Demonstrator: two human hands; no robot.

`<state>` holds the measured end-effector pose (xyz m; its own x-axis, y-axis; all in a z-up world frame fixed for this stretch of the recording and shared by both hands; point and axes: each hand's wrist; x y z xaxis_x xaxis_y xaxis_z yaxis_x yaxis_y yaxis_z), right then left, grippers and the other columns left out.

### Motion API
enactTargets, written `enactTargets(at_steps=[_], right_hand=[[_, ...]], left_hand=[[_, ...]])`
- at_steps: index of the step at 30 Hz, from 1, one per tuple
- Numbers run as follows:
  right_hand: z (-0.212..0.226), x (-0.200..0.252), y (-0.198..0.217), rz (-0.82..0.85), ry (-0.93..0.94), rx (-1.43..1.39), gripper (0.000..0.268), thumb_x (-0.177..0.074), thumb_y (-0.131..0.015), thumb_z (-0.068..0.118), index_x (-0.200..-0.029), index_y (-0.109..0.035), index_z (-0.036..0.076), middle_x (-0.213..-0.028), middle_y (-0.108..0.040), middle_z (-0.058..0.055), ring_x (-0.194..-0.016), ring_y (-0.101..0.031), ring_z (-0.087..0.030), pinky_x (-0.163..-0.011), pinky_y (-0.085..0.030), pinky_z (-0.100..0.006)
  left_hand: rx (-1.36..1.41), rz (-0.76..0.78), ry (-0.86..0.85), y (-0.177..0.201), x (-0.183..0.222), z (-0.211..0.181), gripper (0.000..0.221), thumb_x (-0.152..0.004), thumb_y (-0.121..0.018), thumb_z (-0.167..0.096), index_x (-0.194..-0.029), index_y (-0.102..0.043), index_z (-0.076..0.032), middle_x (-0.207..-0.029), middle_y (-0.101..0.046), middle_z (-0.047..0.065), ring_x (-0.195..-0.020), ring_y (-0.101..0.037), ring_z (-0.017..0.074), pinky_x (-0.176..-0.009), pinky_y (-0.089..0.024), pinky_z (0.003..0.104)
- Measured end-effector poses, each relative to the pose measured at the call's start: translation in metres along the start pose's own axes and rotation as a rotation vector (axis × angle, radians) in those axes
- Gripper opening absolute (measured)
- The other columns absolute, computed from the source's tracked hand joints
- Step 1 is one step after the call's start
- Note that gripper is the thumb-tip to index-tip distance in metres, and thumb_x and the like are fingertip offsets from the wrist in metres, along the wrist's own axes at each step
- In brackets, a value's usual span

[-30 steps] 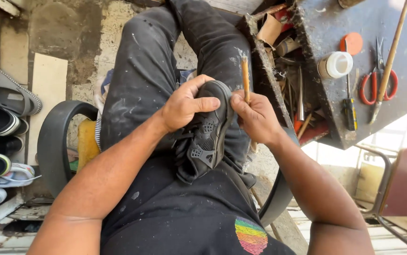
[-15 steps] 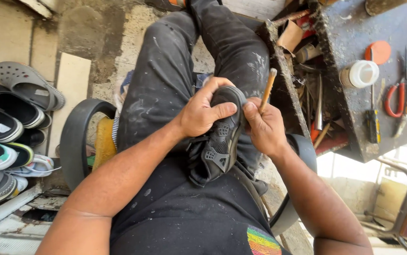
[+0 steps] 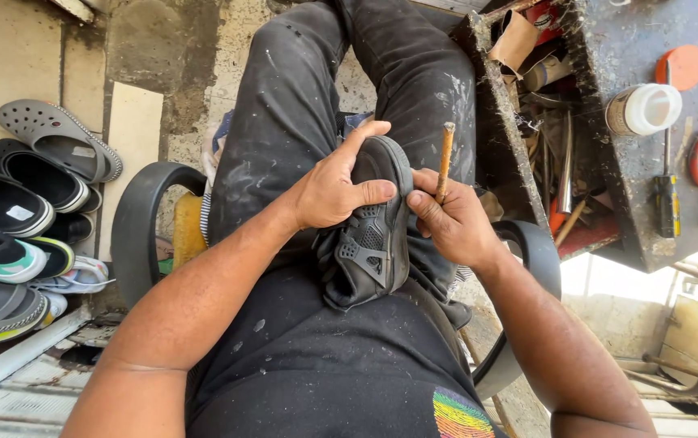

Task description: Applying adhesive to the seam of a shoe using a wooden stick for repair

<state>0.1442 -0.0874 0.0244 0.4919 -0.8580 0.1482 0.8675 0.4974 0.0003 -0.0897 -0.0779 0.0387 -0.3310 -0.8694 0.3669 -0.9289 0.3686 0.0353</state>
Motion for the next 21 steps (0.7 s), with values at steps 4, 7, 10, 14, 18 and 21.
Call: enactTargets(at_steps=[4,7,10,14,18,21], right_hand=[[-0.003,-0.004,-0.005,-0.052,0.058,-0.029,0.030,-0.104,-0.057,0.007,-0.129,-0.067,-0.008,-0.081,-0.052,-0.007,-0.051,-0.056,-0.011,-0.049,-0.053,-0.027],[0.006,-0.008,-0.006,-0.065,0.113,0.082,0.028,-0.105,-0.058,0.009,-0.126,-0.069,-0.006,-0.079,-0.052,-0.007,-0.052,-0.057,-0.012,-0.048,-0.051,-0.028],[0.021,-0.008,-0.009,0.000,0.167,0.260,0.031,-0.107,-0.053,0.012,-0.130,-0.068,-0.002,-0.081,-0.052,-0.010,-0.062,-0.051,-0.017,-0.055,-0.047,-0.033],[0.011,-0.002,-0.003,0.064,-0.011,-0.009,0.039,-0.104,-0.056,0.008,-0.140,-0.060,-0.005,-0.091,-0.054,-0.005,-0.060,-0.054,-0.008,-0.055,-0.053,-0.026],[0.017,-0.006,-0.001,0.105,0.005,0.032,0.045,-0.103,-0.058,0.007,-0.146,-0.055,-0.006,-0.092,-0.054,-0.008,-0.058,-0.057,-0.009,-0.053,-0.056,-0.027],[0.003,-0.007,0.002,0.079,0.089,0.094,0.042,-0.102,-0.060,0.006,-0.142,-0.059,-0.006,-0.087,-0.053,-0.008,-0.054,-0.060,-0.011,-0.051,-0.055,-0.029]], left_hand=[[-0.013,-0.008,0.012,-0.003,-0.002,0.005,0.082,-0.085,-0.080,-0.049,-0.154,-0.038,-0.036,-0.151,-0.050,0.027,-0.141,-0.046,0.0431,-0.118,-0.037,0.050],[0.009,-0.036,0.028,-0.003,-0.002,0.005,0.082,-0.083,-0.082,-0.051,-0.153,-0.040,-0.037,-0.152,-0.050,0.025,-0.141,-0.046,0.0427,-0.119,-0.036,0.050],[0.001,-0.012,0.049,0.001,-0.001,0.007,0.083,-0.084,-0.080,-0.052,-0.154,-0.037,-0.038,-0.153,-0.047,0.027,-0.140,-0.047,0.0444,-0.116,-0.038,0.050],[0.004,0.054,0.005,0.006,-0.006,0.014,0.100,-0.073,-0.089,-0.052,-0.155,-0.033,-0.042,-0.152,-0.048,0.027,-0.139,-0.049,0.0434,-0.116,-0.039,0.050],[0.011,0.083,0.023,0.005,-0.003,0.019,0.098,-0.073,-0.089,-0.049,-0.154,-0.034,-0.040,-0.149,-0.050,0.028,-0.137,-0.052,0.0439,-0.114,-0.041,0.050],[0.019,0.044,0.033,0.003,0.000,0.010,0.094,-0.075,-0.090,-0.045,-0.153,-0.037,-0.041,-0.155,-0.045,0.027,-0.142,-0.045,0.0442,-0.118,-0.036,0.049]])
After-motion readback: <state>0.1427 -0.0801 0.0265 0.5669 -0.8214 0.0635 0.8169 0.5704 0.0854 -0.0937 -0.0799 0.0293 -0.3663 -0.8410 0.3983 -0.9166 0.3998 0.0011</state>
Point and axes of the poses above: each hand's wrist, its own x-axis away from the middle knuckle, its own y-axis out of the back of the hand, z = x × y
